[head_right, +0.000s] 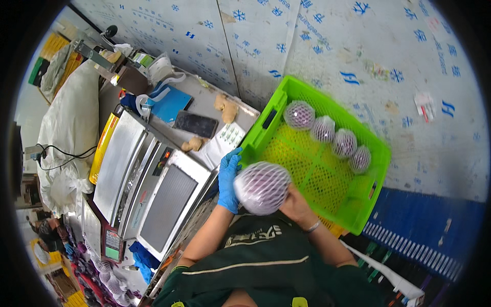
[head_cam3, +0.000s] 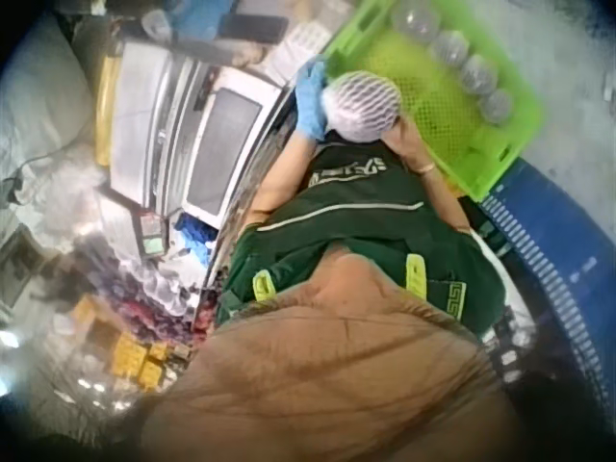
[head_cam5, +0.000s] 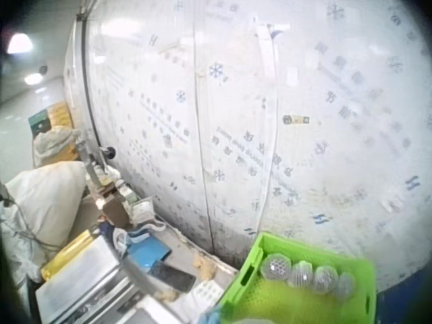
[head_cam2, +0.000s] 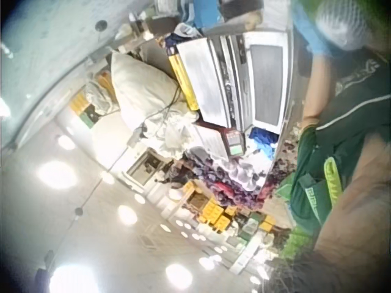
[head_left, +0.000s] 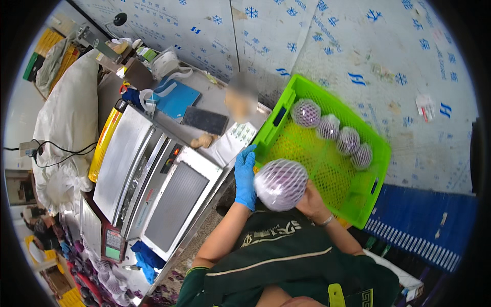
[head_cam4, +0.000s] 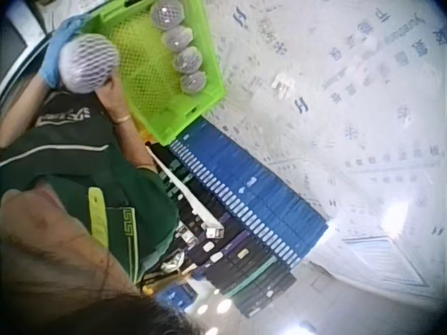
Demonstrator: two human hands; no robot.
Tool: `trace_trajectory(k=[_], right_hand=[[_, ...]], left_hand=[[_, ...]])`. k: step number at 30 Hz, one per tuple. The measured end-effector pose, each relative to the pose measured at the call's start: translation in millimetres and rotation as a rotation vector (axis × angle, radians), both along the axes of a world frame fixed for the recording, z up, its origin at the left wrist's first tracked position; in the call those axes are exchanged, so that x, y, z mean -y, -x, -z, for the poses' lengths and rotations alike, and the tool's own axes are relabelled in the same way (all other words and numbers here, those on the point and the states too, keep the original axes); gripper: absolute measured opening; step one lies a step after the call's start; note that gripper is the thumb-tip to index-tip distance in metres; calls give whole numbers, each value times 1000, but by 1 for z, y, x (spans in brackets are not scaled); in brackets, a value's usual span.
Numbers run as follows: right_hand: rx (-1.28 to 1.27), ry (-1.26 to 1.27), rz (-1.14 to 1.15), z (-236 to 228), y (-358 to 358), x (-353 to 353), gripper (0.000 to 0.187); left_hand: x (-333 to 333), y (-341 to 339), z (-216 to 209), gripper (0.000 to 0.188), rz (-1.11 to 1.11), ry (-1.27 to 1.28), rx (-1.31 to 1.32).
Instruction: The person sorts whole red cabbages by hand, places them individually into protective foam mesh sleeves, weighs them on a digital scale, and applies adhesive labels to the packaged produce before placing them into a green plastic crate.
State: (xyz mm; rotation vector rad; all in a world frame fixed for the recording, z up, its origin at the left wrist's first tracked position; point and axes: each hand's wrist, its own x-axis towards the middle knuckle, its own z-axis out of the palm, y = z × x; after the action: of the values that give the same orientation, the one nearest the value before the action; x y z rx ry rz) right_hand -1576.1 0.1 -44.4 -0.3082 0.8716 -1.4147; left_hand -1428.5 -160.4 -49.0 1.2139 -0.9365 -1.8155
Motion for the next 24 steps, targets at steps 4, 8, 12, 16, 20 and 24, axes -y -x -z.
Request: trace_trajectory(k=[4, 8, 12, 16, 20, 24], right_hand=[[101, -215, 327, 77, 90, 49, 53], [-827, -408, 460, 251, 156, 101, 67], [-1127, -540, 415, 299, 196, 103, 66], [-1297, -514, 384, 239, 168, 136, 64], [-1452, -441, 421, 191, 89, 173, 63], [-1576, -385, 482, 125, -10, 201, 62]], left_hand=[[-7, -8, -8, 38, -120, 154, 44], [-35, -54, -1, 30, -24, 256, 356], [-81, -149, 16, 33, -240, 125, 200], [-107, -299, -9, 41, -381, 280, 634], [-152, -553, 35, 59, -933, 435, 912], [-240, -819, 13, 106, -1206, 74, 1425]])
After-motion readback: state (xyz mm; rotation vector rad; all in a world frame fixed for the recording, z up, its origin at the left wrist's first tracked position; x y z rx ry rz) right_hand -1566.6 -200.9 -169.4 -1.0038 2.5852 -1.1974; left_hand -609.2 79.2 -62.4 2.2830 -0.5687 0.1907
